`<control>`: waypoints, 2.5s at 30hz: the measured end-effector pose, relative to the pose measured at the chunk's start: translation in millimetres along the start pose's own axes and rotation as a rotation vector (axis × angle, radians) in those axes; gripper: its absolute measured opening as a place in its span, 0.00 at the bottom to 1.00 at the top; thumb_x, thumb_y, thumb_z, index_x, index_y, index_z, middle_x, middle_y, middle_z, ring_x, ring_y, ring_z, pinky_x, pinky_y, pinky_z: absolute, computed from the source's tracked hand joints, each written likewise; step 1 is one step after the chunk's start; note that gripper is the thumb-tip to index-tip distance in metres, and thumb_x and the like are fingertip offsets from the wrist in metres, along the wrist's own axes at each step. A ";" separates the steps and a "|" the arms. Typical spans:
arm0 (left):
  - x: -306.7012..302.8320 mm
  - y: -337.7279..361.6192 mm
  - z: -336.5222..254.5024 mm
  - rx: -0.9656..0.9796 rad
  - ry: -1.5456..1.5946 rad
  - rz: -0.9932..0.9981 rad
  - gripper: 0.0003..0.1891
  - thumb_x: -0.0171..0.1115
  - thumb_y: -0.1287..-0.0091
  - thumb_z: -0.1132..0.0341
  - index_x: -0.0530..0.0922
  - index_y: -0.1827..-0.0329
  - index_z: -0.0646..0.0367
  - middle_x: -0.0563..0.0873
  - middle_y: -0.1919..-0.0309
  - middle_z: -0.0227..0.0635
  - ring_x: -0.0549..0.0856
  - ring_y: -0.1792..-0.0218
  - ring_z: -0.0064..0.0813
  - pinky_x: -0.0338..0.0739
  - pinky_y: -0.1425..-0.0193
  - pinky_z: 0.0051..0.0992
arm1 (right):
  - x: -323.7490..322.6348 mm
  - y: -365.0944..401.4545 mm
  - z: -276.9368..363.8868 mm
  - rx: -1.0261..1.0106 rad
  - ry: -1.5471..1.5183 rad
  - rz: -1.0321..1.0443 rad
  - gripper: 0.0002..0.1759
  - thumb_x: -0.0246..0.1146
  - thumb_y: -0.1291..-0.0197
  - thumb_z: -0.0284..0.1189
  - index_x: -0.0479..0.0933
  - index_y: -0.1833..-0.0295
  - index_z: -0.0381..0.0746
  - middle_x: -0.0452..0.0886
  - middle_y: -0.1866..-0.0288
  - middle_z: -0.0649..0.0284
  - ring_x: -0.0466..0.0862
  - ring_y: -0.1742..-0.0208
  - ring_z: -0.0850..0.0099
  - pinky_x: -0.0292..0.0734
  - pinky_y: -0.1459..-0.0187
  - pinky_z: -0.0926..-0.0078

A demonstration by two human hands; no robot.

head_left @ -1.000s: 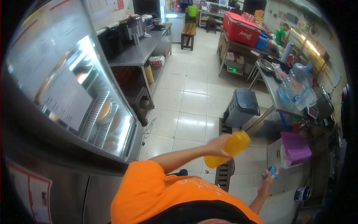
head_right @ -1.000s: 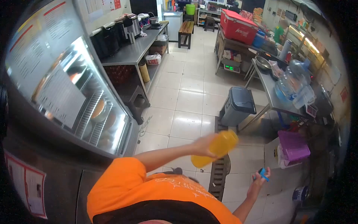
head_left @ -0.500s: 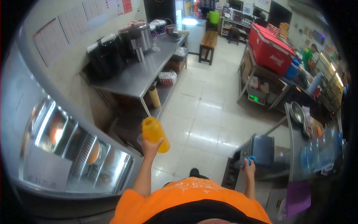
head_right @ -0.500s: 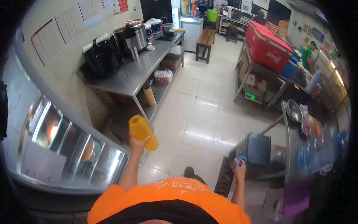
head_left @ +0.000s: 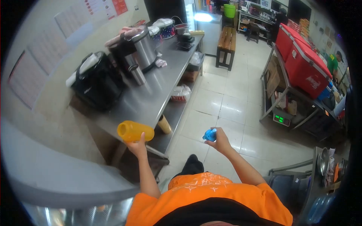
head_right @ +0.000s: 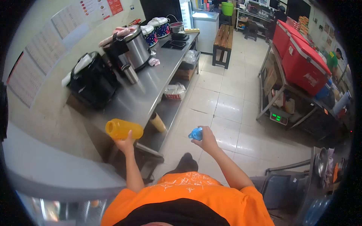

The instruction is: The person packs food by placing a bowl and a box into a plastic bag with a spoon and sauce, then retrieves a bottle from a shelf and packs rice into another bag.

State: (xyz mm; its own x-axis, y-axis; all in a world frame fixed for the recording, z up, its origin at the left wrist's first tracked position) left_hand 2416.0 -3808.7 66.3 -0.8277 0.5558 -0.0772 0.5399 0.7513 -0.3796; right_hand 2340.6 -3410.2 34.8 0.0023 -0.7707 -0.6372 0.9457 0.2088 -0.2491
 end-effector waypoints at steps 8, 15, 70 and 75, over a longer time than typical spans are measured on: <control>191.0 -119.6 75.0 -0.018 -0.235 0.054 0.42 0.73 0.55 0.66 0.58 0.37 0.63 0.69 0.44 0.47 0.70 0.42 0.44 0.61 0.36 0.35 | 38.5 -203.7 -32.2 -0.004 0.053 0.056 0.32 0.68 0.57 0.43 0.67 0.51 0.33 0.72 0.60 0.52 0.75 0.58 0.56 0.71 0.57 0.62; 278.9 -166.9 113.5 -0.099 -0.267 0.135 0.55 0.72 0.55 0.65 0.40 0.31 0.63 0.55 0.35 0.51 0.58 0.34 0.45 0.50 0.30 0.37 | 140.0 -398.0 -41.9 -0.340 0.060 0.193 0.32 0.68 0.62 0.33 0.67 0.47 0.39 0.72 0.55 0.55 0.74 0.53 0.57 0.69 0.54 0.63; 498.1 -414.7 152.4 -0.234 -0.765 -0.052 0.40 0.59 0.42 0.48 0.57 0.36 0.70 0.56 0.34 0.56 0.54 0.32 0.49 0.47 0.30 0.35 | 399.6 -944.3 -103.5 -0.509 0.032 0.396 0.13 0.55 0.53 0.19 0.74 0.58 0.32 0.77 0.58 0.46 0.77 0.54 0.49 0.71 0.52 0.57; 559.9 -339.7 148.7 -0.173 -0.834 0.221 0.24 0.62 0.43 0.61 0.71 0.45 0.63 0.69 0.40 0.48 0.65 0.37 0.47 0.58 0.34 0.36 | 413.1 -876.3 -77.8 -0.879 -0.075 0.614 0.16 0.56 0.62 0.14 0.79 0.64 0.39 0.78 0.63 0.54 0.76 0.60 0.53 0.72 0.56 0.64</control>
State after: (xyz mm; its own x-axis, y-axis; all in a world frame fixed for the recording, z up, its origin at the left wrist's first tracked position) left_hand 1746.5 -3805.7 14.9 -0.5071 0.3041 -0.8065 0.6602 0.7386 -0.1366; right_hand 1487.5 -3864.7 -66.8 0.4460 -0.4153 -0.7929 0.2104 0.9097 -0.3581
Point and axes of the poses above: each hand's wrist, its own y-axis away from the middle knuckle, its own x-axis out of the palm, z = x × y, the point moved 10 cm from there along -y, towards the middle knuckle
